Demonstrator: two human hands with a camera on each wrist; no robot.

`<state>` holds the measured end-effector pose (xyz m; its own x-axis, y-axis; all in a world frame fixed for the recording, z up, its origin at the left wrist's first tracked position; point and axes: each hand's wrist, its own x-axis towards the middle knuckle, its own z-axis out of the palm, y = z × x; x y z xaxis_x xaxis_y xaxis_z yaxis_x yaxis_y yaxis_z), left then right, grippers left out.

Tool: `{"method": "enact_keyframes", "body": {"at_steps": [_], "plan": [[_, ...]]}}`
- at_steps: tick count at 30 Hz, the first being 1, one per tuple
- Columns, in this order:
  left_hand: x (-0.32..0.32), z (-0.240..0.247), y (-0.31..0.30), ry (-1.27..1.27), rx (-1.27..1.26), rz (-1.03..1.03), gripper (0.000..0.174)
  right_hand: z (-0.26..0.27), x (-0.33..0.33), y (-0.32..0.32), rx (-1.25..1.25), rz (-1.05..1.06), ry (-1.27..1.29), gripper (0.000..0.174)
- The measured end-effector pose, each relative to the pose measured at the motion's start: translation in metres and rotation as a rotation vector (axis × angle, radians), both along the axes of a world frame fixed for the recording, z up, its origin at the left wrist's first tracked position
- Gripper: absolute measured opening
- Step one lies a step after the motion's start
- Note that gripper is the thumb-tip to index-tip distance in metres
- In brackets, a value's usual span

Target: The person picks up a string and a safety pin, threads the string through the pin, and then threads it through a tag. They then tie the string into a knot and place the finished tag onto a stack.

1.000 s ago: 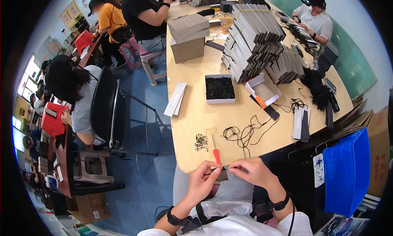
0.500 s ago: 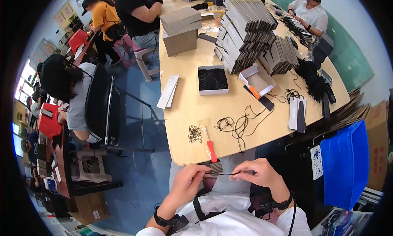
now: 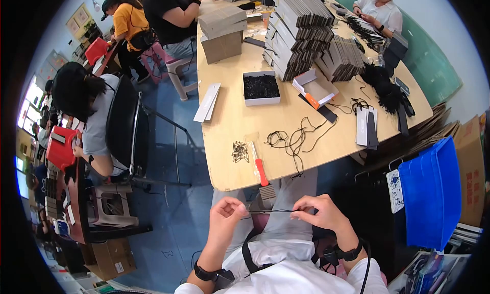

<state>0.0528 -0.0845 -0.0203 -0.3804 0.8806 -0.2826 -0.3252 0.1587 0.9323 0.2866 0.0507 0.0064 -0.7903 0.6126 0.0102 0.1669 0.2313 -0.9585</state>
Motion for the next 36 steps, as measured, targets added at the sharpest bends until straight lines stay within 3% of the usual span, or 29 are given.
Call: {"method": "enact_keyframes", "body": {"at_steps": [2,3,5,6,8,12,14,15,18,19,21,25,26,27,33,36], "plan": [[0.007,-0.004,-0.001,-0.515,0.055,0.11,0.008,-0.013,0.005,-0.005,-0.003,0.01,-0.026,0.012],[0.009,-0.001,-0.001,-0.513,0.054,0.112,0.008,-0.018,0.008,-0.007,-0.004,0.012,-0.025,0.012],[0.012,0.008,-0.001,-1.012,0.041,0.035,0.009,-0.027,0.014,-0.008,0.035,-0.003,-0.054,0.011],[0.012,0.006,-0.002,-1.01,0.042,0.036,0.009,-0.029,0.017,-0.007,0.035,-0.001,-0.052,0.011],[0.012,0.002,-0.002,-0.743,0.028,-0.017,0.009,-0.03,0.024,-0.004,-0.014,-0.012,-0.051,0.01],[0.016,0.002,0.001,-0.579,0.092,-0.061,0.01,-0.028,0.032,0.002,0.069,0.023,-0.038,0.009],[0.025,0.001,0.006,-0.321,0.127,-0.015,0.013,-0.027,0.037,0.007,0.036,-0.047,-0.004,0.007],[0.031,0.002,0.01,-0.321,0.126,-0.017,0.013,-0.029,0.038,0.009,0.035,-0.05,-0.003,0.007],[0.047,-0.002,0.023,0.321,0.16,0.087,0.011,-0.04,0.038,0.021,-0.084,-0.222,0.013,0.007],[0.049,-0.005,0.023,0.322,0.162,0.085,0.011,-0.046,0.036,0.023,-0.082,-0.224,0.015,0.007],[0.05,-0.006,0.026,0.923,0.203,0.132,0.011,-0.06,0.033,0.028,-0.126,-0.248,-0.01,0.008],[0.052,-0.005,0.025,1.016,0.19,0.137,0.013,-0.098,0.022,0.031,-0.259,-0.262,-0.071,0.009],[0.052,-0.005,0.026,1.142,0.23,0.157,0.016,-0.114,0.02,0.033,-0.285,-0.242,-0.11,0.01],[0.051,-0.005,0.026,1.268,0.27,0.176,0.02,-0.117,0.017,0.033,-0.311,-0.223,-0.149,0.01],[0.05,0.001,0.026,1.463,0.338,0.167,0.028,-0.138,0.011,0.02,-0.373,-0.094,-0.142,0.011],[0.056,0.004,0.025,1.482,0.283,0.181,0.024,-0.144,0.012,0.017,-0.394,-0.064,-0.125,0.012]]}}
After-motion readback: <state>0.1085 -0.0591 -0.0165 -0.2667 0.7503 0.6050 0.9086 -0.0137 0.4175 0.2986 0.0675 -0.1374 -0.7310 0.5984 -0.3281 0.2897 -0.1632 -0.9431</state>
